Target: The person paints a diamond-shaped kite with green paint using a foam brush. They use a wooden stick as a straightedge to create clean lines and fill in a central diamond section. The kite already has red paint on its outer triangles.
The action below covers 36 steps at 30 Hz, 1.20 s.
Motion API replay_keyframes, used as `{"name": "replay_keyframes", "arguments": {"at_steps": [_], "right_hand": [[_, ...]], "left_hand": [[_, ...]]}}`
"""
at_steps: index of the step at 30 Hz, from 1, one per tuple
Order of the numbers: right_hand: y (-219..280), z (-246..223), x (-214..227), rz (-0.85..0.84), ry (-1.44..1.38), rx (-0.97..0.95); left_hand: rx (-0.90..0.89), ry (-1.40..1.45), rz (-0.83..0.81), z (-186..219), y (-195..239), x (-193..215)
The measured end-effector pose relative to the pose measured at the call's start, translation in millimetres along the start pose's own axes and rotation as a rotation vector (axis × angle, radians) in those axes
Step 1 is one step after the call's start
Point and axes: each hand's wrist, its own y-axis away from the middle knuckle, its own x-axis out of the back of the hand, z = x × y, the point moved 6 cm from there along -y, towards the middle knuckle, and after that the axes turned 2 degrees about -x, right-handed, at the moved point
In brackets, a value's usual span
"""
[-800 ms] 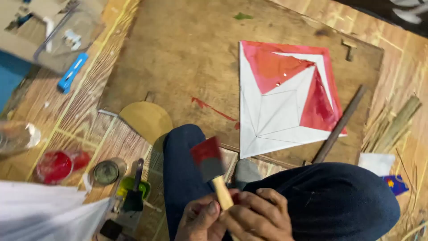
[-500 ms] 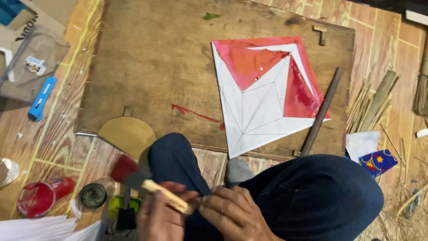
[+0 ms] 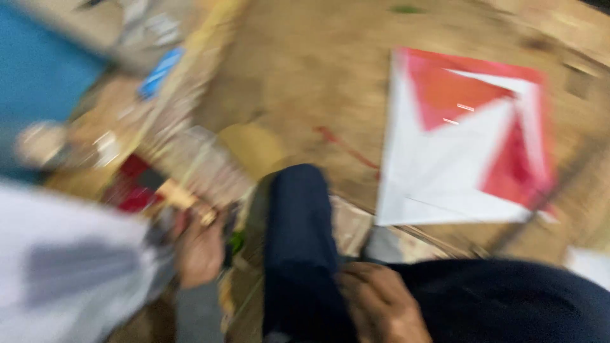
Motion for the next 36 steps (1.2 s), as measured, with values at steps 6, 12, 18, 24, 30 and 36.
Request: {"name": "replay_keyframes", "arguments": {"at_steps": [6,12,18,24,30,36], "right_hand": [[-3,9,-13,0.068,0.199,-0.055],[10,44,-30,0.023,0.315,-0.03],[-10,8,-19,-0.007,0.234,-0.028],[-11,5,-19,0.006,0.272,0.053],[-13,-6,-15,0.058,0.253,-0.012],[-11,-5,-15,0.078,0.235,0.007]], "left_hand": [[-0.222,-0.028,0.087,12,-22,25],[-0.19,0.097,0.306,-1,-57,92],[-0.168,0.109,0.284,-1,-78,128],[-0.094,0.107,0.473,9,-73,128],[-0.07,0.162,0.522,6,-63,120],[-0.053,0.165,0.502,8,-54,113]]}}
